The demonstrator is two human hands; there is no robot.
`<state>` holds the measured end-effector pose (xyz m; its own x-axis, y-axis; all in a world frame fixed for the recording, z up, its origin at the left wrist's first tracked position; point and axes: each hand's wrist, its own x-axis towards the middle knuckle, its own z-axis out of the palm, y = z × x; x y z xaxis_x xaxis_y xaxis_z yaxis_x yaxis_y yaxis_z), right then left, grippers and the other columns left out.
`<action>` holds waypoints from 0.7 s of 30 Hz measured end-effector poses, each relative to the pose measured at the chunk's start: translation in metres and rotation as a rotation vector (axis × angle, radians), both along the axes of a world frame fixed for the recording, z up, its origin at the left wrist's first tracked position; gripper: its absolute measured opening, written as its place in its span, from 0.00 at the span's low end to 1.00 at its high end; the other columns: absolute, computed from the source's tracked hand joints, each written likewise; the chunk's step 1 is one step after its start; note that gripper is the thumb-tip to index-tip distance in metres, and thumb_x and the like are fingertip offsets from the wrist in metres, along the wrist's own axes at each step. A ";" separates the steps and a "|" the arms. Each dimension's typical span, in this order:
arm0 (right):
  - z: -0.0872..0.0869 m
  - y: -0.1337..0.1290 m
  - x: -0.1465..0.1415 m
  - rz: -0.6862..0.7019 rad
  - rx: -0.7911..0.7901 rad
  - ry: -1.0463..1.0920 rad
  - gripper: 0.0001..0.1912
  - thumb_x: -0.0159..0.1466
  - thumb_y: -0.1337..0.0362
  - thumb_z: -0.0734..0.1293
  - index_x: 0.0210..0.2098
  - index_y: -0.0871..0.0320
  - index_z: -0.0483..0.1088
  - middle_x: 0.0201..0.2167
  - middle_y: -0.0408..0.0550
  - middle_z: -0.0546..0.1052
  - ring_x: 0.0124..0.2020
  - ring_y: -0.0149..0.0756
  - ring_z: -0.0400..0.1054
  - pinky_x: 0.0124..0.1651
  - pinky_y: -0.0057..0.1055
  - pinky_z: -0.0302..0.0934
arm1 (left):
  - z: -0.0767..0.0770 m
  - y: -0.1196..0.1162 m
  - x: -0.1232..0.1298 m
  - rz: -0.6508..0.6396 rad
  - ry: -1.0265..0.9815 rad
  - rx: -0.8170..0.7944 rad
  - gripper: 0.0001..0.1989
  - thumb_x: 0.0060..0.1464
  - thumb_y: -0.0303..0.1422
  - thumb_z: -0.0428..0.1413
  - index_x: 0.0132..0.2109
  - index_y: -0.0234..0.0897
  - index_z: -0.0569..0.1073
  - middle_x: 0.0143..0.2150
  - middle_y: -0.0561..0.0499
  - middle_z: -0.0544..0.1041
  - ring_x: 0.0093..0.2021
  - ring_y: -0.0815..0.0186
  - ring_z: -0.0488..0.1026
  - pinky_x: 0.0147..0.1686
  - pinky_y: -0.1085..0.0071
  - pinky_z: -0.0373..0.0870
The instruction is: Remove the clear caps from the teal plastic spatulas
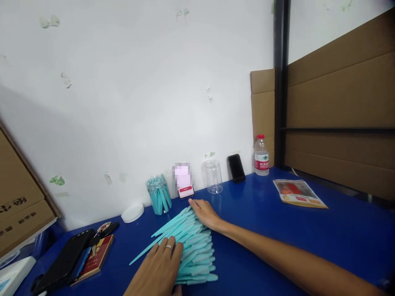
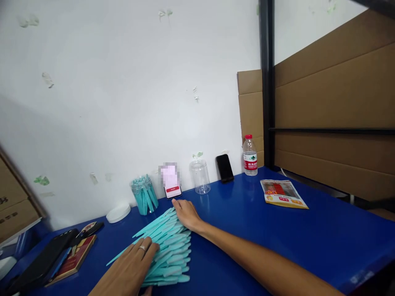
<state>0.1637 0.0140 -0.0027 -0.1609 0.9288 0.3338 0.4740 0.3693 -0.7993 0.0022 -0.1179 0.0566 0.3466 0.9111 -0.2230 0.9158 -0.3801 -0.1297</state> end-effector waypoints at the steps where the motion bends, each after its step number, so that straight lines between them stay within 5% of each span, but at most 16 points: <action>1: 0.000 -0.002 0.000 0.009 -0.002 0.003 0.29 0.70 0.50 0.51 0.26 0.58 0.74 0.28 0.50 0.78 0.32 0.41 0.72 0.36 0.29 0.56 | -0.001 0.001 0.000 0.003 -0.006 -0.013 0.39 0.41 0.33 0.53 0.64 0.34 0.63 0.68 0.39 0.59 0.67 0.45 0.54 0.64 0.52 0.52; 11: 0.004 -0.008 0.010 0.018 0.010 0.084 0.26 0.68 0.51 0.54 0.26 0.59 0.73 0.22 0.44 0.74 0.26 0.35 0.66 0.29 0.27 0.52 | -0.002 -0.001 -0.011 0.015 -0.106 -0.024 0.33 0.47 0.34 0.54 0.62 0.44 0.63 0.67 0.45 0.62 0.66 0.48 0.56 0.64 0.53 0.53; 19: -0.005 0.007 0.027 -0.071 0.050 0.151 0.21 0.68 0.55 0.55 0.32 0.60 0.74 0.34 0.51 0.79 0.36 0.39 0.71 0.40 0.29 0.58 | -0.003 -0.009 -0.024 -0.086 -0.271 0.059 0.16 0.50 0.30 0.53 0.49 0.45 0.68 0.54 0.48 0.70 0.54 0.56 0.68 0.52 0.62 0.66; 21: -0.005 0.006 0.027 -0.066 0.056 0.150 0.20 0.68 0.56 0.55 0.33 0.60 0.74 0.34 0.51 0.79 0.36 0.39 0.71 0.40 0.30 0.58 | -0.001 -0.012 -0.023 -0.094 -0.277 0.067 0.19 0.50 0.30 0.53 0.51 0.46 0.68 0.55 0.49 0.70 0.55 0.56 0.67 0.54 0.63 0.65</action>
<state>0.1907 0.0196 -0.0075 -0.0452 0.9148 0.4013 0.3757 0.3878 -0.8417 -0.0206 -0.1295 0.0553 0.4697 0.8815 -0.0487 0.8808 -0.4643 0.0929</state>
